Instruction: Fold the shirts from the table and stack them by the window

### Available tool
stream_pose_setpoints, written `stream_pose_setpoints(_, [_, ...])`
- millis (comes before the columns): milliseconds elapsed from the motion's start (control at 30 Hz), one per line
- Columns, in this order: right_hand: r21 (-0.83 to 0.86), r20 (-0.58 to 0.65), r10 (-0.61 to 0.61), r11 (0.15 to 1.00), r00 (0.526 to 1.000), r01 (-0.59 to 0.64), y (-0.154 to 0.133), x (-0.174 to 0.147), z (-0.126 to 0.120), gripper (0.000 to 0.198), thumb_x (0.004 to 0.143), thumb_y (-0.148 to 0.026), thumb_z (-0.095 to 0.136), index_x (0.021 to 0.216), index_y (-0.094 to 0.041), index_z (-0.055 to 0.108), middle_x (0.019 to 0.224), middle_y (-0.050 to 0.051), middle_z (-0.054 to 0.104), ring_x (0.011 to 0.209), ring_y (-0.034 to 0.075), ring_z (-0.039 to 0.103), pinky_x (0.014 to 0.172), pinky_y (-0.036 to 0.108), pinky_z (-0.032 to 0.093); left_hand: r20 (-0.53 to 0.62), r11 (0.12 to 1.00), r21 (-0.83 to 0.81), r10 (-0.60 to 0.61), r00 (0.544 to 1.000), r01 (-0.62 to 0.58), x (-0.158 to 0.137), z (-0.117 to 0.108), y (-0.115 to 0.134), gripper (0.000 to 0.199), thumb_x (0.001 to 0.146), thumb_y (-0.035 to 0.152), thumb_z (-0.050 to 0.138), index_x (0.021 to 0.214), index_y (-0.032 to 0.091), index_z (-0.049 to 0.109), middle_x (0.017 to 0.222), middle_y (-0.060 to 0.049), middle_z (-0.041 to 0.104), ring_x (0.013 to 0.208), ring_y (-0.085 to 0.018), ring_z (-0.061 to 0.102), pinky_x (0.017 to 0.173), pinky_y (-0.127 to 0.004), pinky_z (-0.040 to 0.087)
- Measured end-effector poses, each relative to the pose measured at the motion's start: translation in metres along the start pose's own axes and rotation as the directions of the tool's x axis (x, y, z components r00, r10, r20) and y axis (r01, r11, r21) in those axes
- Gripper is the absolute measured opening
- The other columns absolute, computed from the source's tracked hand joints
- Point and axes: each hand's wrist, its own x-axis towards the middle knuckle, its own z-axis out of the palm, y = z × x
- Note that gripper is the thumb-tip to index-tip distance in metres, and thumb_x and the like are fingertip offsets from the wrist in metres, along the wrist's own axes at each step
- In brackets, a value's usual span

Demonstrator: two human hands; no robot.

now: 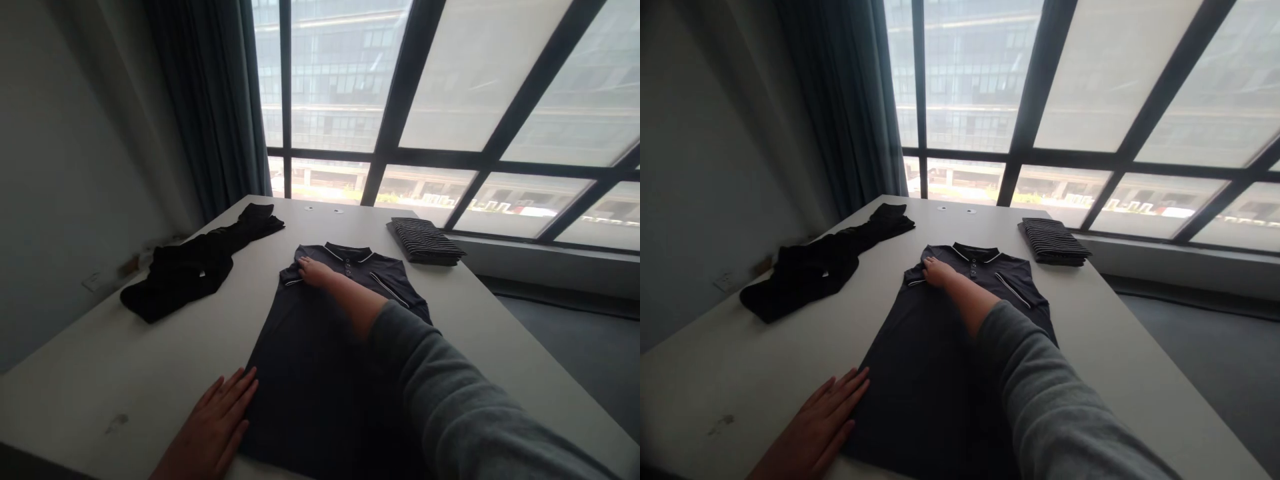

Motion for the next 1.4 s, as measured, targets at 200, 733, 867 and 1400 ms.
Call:
stream_pose_setpoints(200, [-0.015, 0.058, 0.123, 0.992, 0.991, -0.122, 0.008, 0.040, 0.017, 0.079, 0.110, -0.057, 0.029, 0.172, -0.011, 0.015, 0.174, 0.010, 0.001, 0.165, 0.027, 0.005, 0.135, 0.052, 0.011, 0.023, 0.998, 0.061, 0.023, 0.999, -0.025, 0.005, -0.009, 0.002, 0.061, 0.101, 0.029, 0.056, 0.160, 0.020, 0.044, 0.164, -0.002, 0.046, 0.149, -0.018, 0.047, 0.120, -0.031, 0.044])
stream_pose_setpoints(733, [0.011, 0.148, 0.241, 0.969, 0.959, -0.246, 0.000, 0.041, 0.011, 0.075, 0.107, -0.070, 0.024, 0.172, -0.036, 0.009, 0.174, 0.003, -0.012, 0.164, 0.033, -0.007, 0.128, 0.068, 0.000, 0.027, 0.999, 0.047, 0.008, 1.000, -0.009, 0.007, -0.009, 0.003, 0.060, 0.102, 0.032, 0.055, 0.159, 0.021, 0.046, 0.164, -0.001, 0.046, 0.150, -0.019, 0.047, 0.120, -0.033, 0.044])
stream_pose_setpoints(867, [-0.043, -0.059, 0.146, 0.988, 0.988, -0.149, -0.015, 0.028, 0.011, 0.075, 0.110, -0.057, 0.027, 0.171, -0.014, 0.025, 0.174, 0.012, -0.002, 0.165, 0.032, -0.003, 0.132, 0.060, -0.001, 0.021, 1.000, 0.024, 0.005, 1.000, -0.006, 0.006, -0.006, 0.002, 0.061, 0.103, 0.034, 0.054, 0.162, 0.022, 0.042, 0.162, -0.003, 0.049, 0.146, -0.021, 0.051, 0.117, -0.033, 0.047])
stream_pose_setpoints(1400, [0.017, -0.034, -0.017, 1.000, 0.999, 0.017, -0.030, -0.017, 0.031, 0.066, 0.110, -0.066, 0.026, 0.171, -0.040, 0.020, 0.175, 0.005, 0.006, 0.164, 0.031, 0.008, 0.133, 0.058, 0.008, 0.019, 0.999, 0.039, 0.018, 1.000, -0.019, 0.004, -0.004, 0.001, 0.065, 0.101, 0.033, 0.057, 0.163, 0.022, 0.039, 0.162, -0.002, 0.048, 0.145, -0.020, 0.053, 0.116, -0.032, 0.048])
